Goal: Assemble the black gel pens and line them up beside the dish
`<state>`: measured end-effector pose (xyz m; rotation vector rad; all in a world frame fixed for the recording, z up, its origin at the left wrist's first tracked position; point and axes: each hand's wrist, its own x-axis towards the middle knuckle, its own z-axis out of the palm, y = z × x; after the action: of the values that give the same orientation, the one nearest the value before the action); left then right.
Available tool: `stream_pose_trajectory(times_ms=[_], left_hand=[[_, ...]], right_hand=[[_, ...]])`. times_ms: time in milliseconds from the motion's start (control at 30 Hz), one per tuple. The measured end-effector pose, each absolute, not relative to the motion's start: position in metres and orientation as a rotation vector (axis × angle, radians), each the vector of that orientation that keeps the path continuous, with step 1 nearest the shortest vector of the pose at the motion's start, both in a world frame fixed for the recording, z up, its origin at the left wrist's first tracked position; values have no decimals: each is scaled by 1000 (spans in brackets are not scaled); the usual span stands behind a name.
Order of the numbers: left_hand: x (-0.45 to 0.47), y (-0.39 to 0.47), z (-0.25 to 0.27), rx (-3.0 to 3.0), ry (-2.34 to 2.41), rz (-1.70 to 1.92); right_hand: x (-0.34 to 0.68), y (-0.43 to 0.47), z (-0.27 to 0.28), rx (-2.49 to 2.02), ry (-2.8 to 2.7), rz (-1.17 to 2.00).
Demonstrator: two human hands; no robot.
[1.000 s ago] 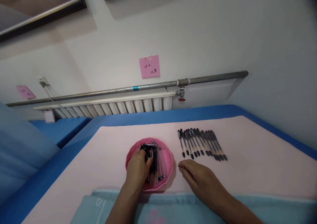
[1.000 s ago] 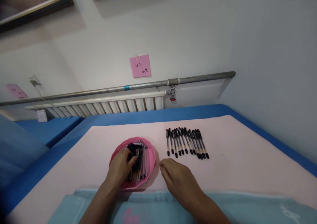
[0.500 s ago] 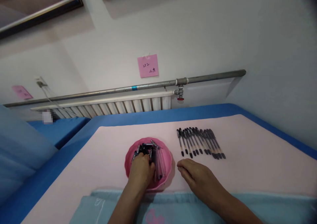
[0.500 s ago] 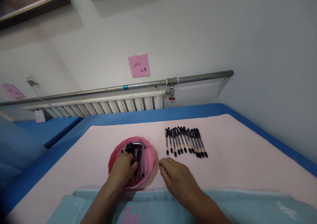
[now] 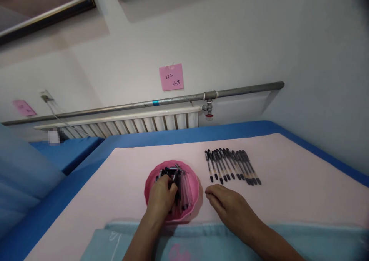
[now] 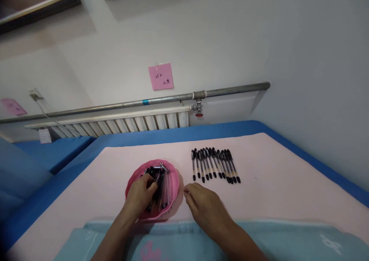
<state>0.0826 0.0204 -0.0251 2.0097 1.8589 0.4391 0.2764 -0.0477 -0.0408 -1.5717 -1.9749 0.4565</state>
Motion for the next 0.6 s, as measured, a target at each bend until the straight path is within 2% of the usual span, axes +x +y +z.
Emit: stream_pose_trajectory(times_ms=[400, 600], left_hand=[[100, 10, -37, 2086, 1738, 554], [96, 15, -35, 1885, 1698, 813]], right_hand=[[271, -47, -42, -1517, -1943, 403], [250, -38, -37, -1375, -2147, 143]])
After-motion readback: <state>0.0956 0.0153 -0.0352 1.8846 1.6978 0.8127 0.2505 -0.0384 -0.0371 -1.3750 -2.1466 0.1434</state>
